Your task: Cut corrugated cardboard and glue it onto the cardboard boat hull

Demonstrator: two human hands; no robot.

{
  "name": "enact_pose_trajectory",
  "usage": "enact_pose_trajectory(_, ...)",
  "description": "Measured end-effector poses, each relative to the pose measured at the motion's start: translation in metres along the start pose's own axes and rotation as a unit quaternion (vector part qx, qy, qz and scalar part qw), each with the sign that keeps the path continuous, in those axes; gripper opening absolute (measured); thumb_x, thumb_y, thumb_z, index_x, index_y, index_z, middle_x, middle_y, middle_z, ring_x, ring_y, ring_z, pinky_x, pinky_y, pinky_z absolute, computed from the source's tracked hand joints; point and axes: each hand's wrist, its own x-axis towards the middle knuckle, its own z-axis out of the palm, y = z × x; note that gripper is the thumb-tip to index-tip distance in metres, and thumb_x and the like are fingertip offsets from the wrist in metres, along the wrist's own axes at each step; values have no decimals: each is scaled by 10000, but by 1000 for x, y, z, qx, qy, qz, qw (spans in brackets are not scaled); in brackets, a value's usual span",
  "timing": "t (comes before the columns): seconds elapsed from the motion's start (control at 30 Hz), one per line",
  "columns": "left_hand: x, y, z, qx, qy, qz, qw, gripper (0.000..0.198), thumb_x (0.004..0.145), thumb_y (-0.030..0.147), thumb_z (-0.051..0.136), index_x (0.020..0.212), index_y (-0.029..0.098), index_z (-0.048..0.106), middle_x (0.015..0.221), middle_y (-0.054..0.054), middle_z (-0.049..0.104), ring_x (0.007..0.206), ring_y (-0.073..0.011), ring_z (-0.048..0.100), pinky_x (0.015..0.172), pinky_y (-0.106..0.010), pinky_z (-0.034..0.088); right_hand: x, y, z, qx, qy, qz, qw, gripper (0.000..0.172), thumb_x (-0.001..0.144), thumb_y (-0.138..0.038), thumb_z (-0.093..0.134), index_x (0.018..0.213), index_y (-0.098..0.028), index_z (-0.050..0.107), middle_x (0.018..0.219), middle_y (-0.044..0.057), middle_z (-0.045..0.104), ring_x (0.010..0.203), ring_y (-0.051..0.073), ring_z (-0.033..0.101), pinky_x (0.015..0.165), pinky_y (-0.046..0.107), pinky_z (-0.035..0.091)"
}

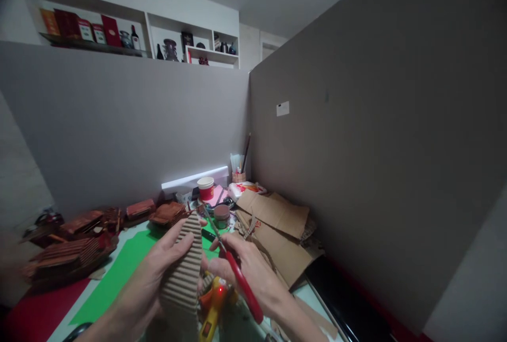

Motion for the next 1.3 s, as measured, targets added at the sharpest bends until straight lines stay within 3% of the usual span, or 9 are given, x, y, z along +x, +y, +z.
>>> enact_pose_trajectory(0.2,0,-1,-3,15,-39,-18,999,347,778,318,713,1115,276,638,765,-32,719,449,-175,650,440,-261,518,0,-1,0,22,-26,0,999,403,867,-610,561,914,-213,616,753,-13,529,655,139,464,598,246,411)
enact_pose_trajectory(0.37,-3,1,-1,48,-11,-33,998,335,754,329,728,1079,263,677,712,-37,724,465,-185,652,463,-275,524,1,-5,0,-8,-5,-14,1000,439,844,-624,585,830,-188,639,736,-6,562,687,163,509,664,267,432)
enact_pose_trajectory(0.5,-2,0,0,64,-12,-6,998,309,780,367,702,1057,231,715,642,-35,691,482,-184,632,473,-260,489,1,-11,0,-17,-11,-18,1000,475,811,-656,606,813,-185,661,716,1,581,693,177,522,676,279,450)
enact_pose_trajectory(0.7,-3,2,0,106,3,73,992,160,761,281,728,905,233,779,812,-34,736,746,-184,672,716,-244,494,0,-9,-5,-31,-19,-28,999,498,797,-677,606,786,-182,650,724,-5,576,657,152,479,615,259,412)
enact_pose_trajectory(0.83,-3,8,-2,73,-1,28,997,204,760,330,740,933,223,762,656,-4,682,548,-148,605,607,-252,486,2,-2,-7,0,5,-4,1000,462,824,-640,603,862,-181,646,645,-36,490,572,114,428,541,237,368)
enact_pose_trajectory(1.0,6,13,-14,16,107,125,986,163,796,313,719,871,172,687,769,15,641,669,-108,586,613,-188,471,4,3,-4,144,7,55,988,380,894,-552,549,984,-184,572,556,-67,445,446,96,411,454,234,342)
enact_pose_trajectory(1.13,10,14,-22,6,168,166,972,139,823,296,687,834,172,626,755,30,616,661,-100,572,616,-191,462,2,-6,3,210,-41,73,974,275,843,-443,635,950,-205,548,627,-36,513,529,117,457,509,251,379)
enact_pose_trajectory(1.3,11,13,-24,-6,208,198,958,217,783,354,722,812,181,594,742,24,630,636,-124,573,580,-225,445,-4,-12,14,237,-112,53,964,333,784,-392,706,1043,-233,570,883,17,581,729,165,536,628,284,445)
